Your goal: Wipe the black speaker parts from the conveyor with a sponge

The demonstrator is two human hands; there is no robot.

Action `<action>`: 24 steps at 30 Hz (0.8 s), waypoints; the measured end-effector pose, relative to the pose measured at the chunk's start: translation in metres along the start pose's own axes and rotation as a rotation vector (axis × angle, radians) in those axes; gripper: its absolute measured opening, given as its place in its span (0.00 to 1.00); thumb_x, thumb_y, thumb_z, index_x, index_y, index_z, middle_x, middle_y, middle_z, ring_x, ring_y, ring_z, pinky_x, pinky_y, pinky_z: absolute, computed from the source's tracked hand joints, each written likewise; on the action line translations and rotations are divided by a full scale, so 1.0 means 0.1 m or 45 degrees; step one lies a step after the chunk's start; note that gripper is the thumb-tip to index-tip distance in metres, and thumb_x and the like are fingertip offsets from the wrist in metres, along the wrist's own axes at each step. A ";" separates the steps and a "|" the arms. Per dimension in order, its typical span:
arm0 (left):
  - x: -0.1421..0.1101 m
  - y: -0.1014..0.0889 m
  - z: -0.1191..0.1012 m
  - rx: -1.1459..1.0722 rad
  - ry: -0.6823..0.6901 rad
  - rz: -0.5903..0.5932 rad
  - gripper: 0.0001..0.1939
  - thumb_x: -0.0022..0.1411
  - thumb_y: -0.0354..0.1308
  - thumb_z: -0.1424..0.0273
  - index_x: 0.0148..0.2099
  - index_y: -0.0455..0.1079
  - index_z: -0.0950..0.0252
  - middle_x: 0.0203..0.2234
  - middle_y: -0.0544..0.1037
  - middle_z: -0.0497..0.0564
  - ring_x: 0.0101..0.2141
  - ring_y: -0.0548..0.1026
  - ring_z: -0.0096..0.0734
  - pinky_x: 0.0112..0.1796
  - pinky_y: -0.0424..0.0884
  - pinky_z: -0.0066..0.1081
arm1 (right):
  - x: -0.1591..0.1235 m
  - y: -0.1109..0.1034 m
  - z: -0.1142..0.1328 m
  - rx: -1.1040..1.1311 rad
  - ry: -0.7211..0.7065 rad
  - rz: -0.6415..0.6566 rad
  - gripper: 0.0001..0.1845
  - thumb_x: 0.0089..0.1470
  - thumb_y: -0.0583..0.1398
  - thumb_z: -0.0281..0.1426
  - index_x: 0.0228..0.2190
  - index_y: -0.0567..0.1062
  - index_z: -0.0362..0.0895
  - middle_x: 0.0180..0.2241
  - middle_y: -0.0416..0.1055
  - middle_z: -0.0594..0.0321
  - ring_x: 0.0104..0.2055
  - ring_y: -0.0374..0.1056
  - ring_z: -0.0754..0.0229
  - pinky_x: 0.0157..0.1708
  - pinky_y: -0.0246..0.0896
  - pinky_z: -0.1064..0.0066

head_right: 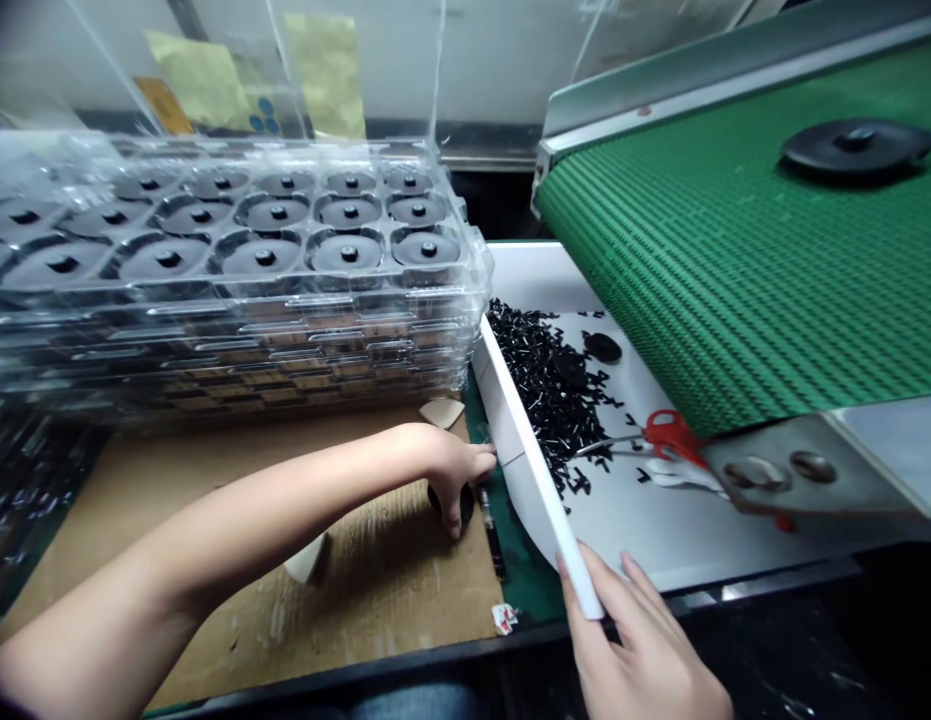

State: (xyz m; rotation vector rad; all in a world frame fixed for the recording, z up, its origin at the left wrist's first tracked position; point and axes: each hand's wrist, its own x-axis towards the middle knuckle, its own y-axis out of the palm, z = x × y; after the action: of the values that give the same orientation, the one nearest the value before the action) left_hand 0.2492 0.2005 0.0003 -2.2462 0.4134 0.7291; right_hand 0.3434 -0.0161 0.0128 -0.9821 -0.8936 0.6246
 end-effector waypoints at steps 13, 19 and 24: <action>-0.16 -0.06 0.04 0.059 -0.021 -0.043 0.26 0.41 0.65 0.65 0.44 0.66 0.66 0.64 0.48 0.60 0.49 0.69 0.50 0.43 0.68 0.36 | -0.10 0.15 -0.03 0.022 -0.049 0.100 0.21 0.53 0.53 0.46 0.31 0.80 0.47 0.31 0.78 0.57 0.34 0.75 0.50 0.21 0.68 0.68; -0.36 -0.10 0.02 -0.023 0.078 -0.153 0.28 0.43 0.64 0.59 0.46 0.65 0.65 0.54 0.64 0.57 0.45 0.70 0.46 0.42 0.67 0.36 | -0.14 -0.14 -0.07 0.214 -0.216 0.077 0.14 0.55 0.54 0.38 0.40 0.75 0.48 0.41 0.74 0.59 0.43 0.70 0.52 0.41 0.67 0.62; -0.79 -0.07 0.05 -0.173 0.174 -0.278 0.31 0.50 0.60 0.54 0.54 0.60 0.61 0.56 0.64 0.54 0.44 0.71 0.36 0.44 0.66 0.30 | -0.46 -0.19 -0.30 0.234 0.168 -0.327 0.09 0.55 0.56 0.34 0.36 0.72 0.42 0.35 0.69 0.55 0.35 0.67 0.55 0.40 0.63 0.60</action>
State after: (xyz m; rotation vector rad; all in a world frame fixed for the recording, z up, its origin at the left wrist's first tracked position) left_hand 0.1890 0.2148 0.0498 -2.4304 0.1827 0.5055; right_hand 0.3467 -0.0738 0.0059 -0.7200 -0.8136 0.4106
